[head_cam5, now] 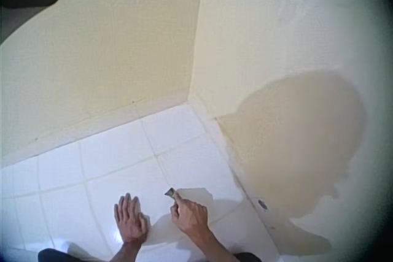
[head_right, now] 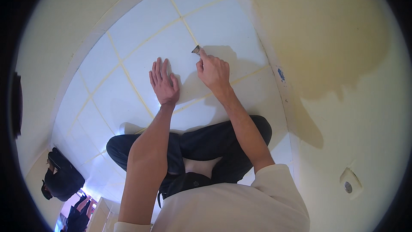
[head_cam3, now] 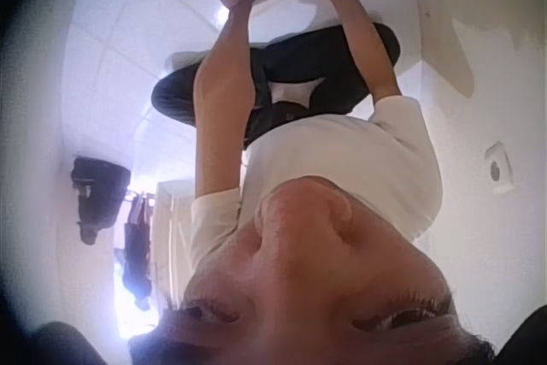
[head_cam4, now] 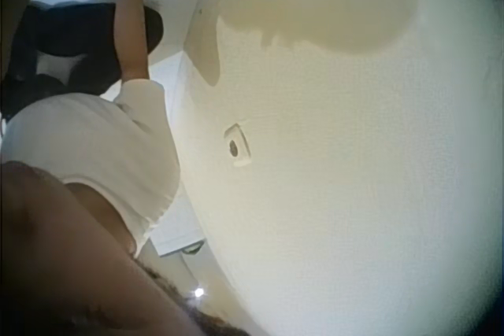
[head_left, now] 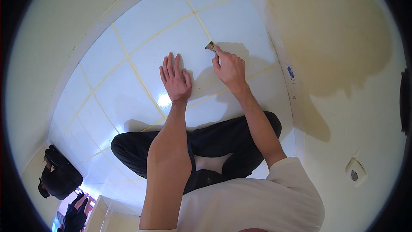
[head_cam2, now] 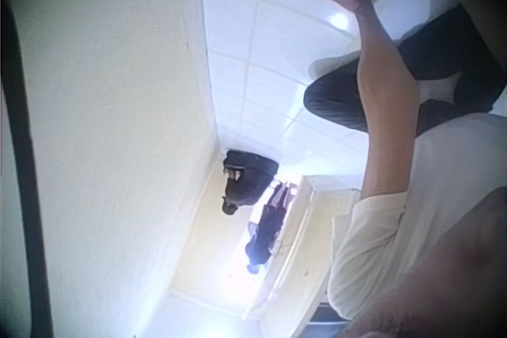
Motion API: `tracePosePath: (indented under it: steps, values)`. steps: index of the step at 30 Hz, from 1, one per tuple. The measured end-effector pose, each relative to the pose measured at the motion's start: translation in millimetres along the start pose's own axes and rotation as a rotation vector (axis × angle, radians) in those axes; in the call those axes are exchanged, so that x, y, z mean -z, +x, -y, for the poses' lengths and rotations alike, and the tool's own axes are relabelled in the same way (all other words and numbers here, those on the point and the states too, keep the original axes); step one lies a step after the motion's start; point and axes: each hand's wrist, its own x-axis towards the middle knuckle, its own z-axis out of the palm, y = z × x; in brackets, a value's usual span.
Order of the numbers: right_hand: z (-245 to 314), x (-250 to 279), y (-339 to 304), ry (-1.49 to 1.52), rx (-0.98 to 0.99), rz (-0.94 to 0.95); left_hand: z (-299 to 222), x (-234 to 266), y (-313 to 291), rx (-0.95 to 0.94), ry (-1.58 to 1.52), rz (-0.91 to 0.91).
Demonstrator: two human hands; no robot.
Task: The person scrapes the grout lines between floor tiles using a small hand scraper.
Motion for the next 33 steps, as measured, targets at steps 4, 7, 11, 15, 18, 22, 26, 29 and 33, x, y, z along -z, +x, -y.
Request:
tracePosePath:
  steps: [4, 7, 11, 15, 18, 22, 26, 29, 33]
  values:
    - [1, -1, 0, -0.010, 0.019, -0.031, 0, 0, 0, -0.002, 0.011, -0.002]
    - [1, 3, 1, 0.002, -0.004, 0.022, 0, 0, 0, 0.000, 0.016, 0.005]
    - [-2, -5, -1, -0.010, -0.003, -0.008, -3, 0, 1, -0.006, 0.001, -0.001]
    - [1, -2, -1, -0.007, 0.008, -0.029, -1, 1, 0, -0.005, 0.010, -0.004]
    - [-1, 3, 0, -0.017, 0.000, 0.024, -1, 1, 0, -0.003, 0.016, 0.001]
    - [-1, -3, 1, -0.008, 0.020, -0.040, -2, 1, 0, 0.000, 0.006, -0.005]
    - [2, 0, 1, 0.044, -0.032, -0.044, -1, 1, 0, 0.008, 0.005, 0.005]
    - [3, 4, 2, 0.076, -0.035, -0.055, 0, 1, 0, 0.011, -0.003, 0.003]
    - [-2, -2, 3, 0.087, 0.031, -0.166, -1, 0, 1, 0.001, -0.007, 0.007]
